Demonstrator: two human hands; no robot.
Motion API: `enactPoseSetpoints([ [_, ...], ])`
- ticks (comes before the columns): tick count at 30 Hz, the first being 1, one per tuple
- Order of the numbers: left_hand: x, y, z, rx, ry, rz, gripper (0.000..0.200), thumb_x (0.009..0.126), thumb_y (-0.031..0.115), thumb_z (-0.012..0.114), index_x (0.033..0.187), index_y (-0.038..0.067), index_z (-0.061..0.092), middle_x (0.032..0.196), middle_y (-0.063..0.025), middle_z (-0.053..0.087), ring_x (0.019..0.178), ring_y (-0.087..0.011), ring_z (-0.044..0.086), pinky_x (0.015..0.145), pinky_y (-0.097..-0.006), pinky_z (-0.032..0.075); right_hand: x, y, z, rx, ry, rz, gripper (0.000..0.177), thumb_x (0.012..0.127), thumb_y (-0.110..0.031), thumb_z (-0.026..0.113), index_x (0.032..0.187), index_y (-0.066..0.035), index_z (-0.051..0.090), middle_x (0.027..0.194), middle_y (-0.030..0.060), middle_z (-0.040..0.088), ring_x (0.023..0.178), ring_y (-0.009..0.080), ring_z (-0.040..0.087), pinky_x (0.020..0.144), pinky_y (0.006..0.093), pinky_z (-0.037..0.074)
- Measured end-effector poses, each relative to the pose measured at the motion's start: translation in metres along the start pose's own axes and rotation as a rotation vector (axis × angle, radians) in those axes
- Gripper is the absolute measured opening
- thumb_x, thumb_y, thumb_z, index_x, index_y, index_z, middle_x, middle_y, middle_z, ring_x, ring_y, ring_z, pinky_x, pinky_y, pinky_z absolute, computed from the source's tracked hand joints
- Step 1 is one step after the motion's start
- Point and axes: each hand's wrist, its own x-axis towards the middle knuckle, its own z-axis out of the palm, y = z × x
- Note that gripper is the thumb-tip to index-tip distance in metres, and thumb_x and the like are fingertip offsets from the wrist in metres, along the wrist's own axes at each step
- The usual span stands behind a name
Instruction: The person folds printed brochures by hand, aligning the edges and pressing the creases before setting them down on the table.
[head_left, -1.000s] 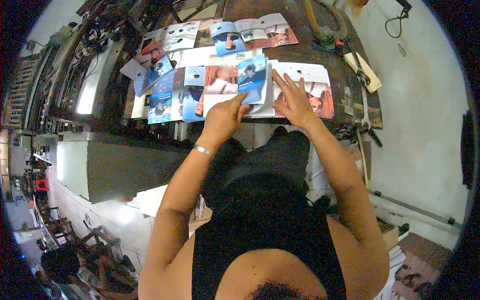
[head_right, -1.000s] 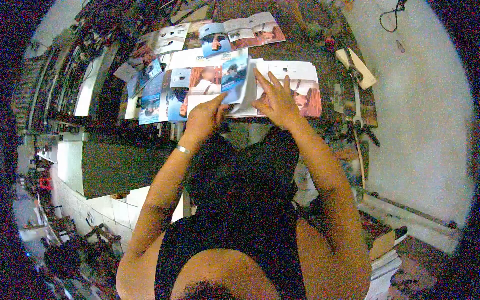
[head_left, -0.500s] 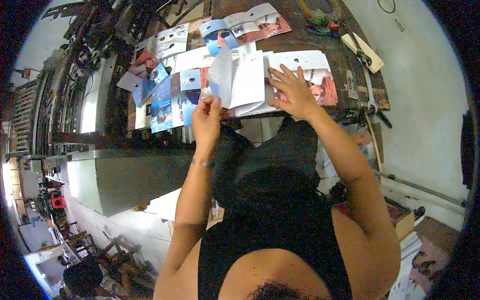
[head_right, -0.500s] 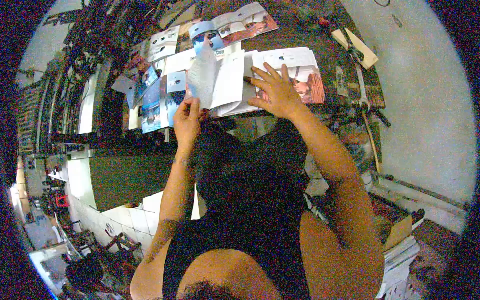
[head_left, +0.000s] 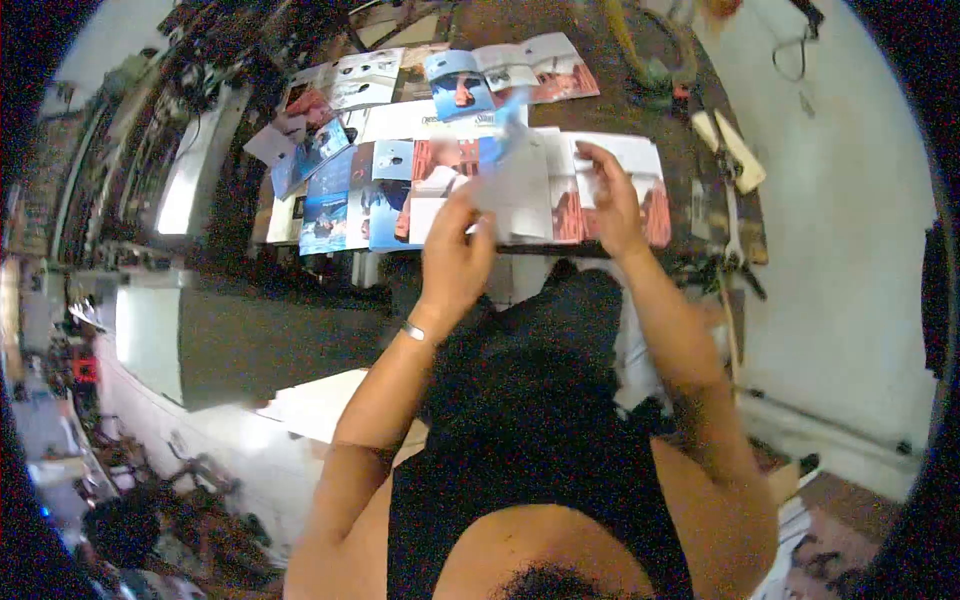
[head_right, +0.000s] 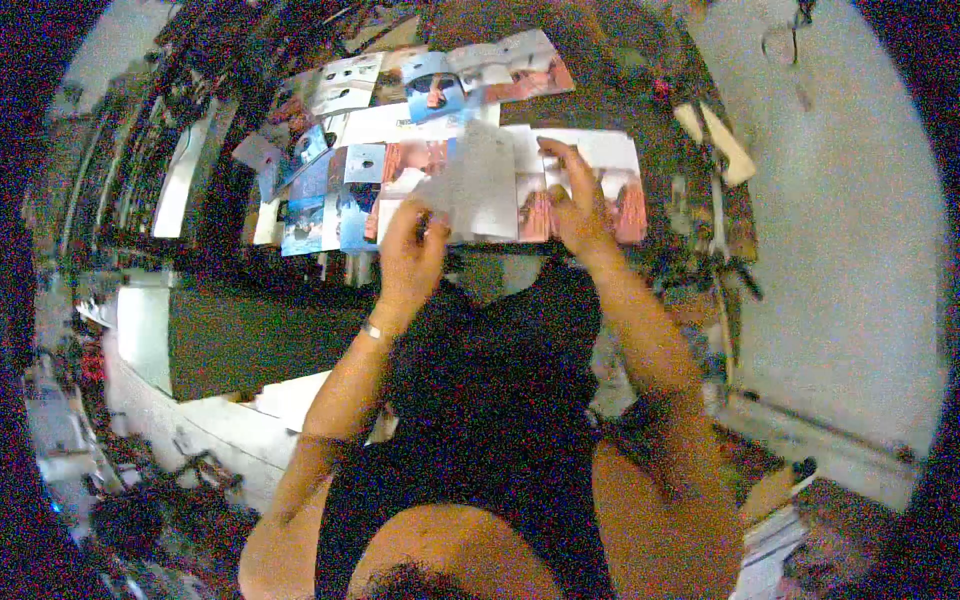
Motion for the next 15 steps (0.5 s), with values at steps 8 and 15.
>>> enactPoseSetpoints([
  [8, -0.003, 0.036, 0.057, -0.011, -0.236, 0.453, 0.050, 0.091, 0.006, 0.074, 0.139, 0.015, 0.063, 0.158, -0.0180, 0.049, 0.134, -0.0411, 0.060, 0.104, -0.0449, 0.057, -0.007, -0.021, -0.040, 0.575, -0.018, 0.674, 0.051, 0.089, -0.006, 0.076, 0.138, -0.002, 0.062, 0.121, 0.0120, 0.075, 0.106, 0.0258, 0.074, 0.098, 0.0419, 0.059],
  [15, -0.004, 0.033, 0.075, -0.127, -0.252, 0.420, 0.067, 0.092, 0.002, 0.068, 0.155, 0.015, 0.049, 0.155, -0.0163, 0.054, 0.138, -0.0391, 0.057, 0.114, -0.0490, 0.049, -0.025, -0.011, -0.057, 0.811, 0.017, 0.668, 0.046, 0.095, -0.004, 0.064, 0.140, -0.007, 0.055, 0.127, 0.0121, 0.071, 0.119, 0.0280, 0.069, 0.106, 0.0462, 0.054],
])
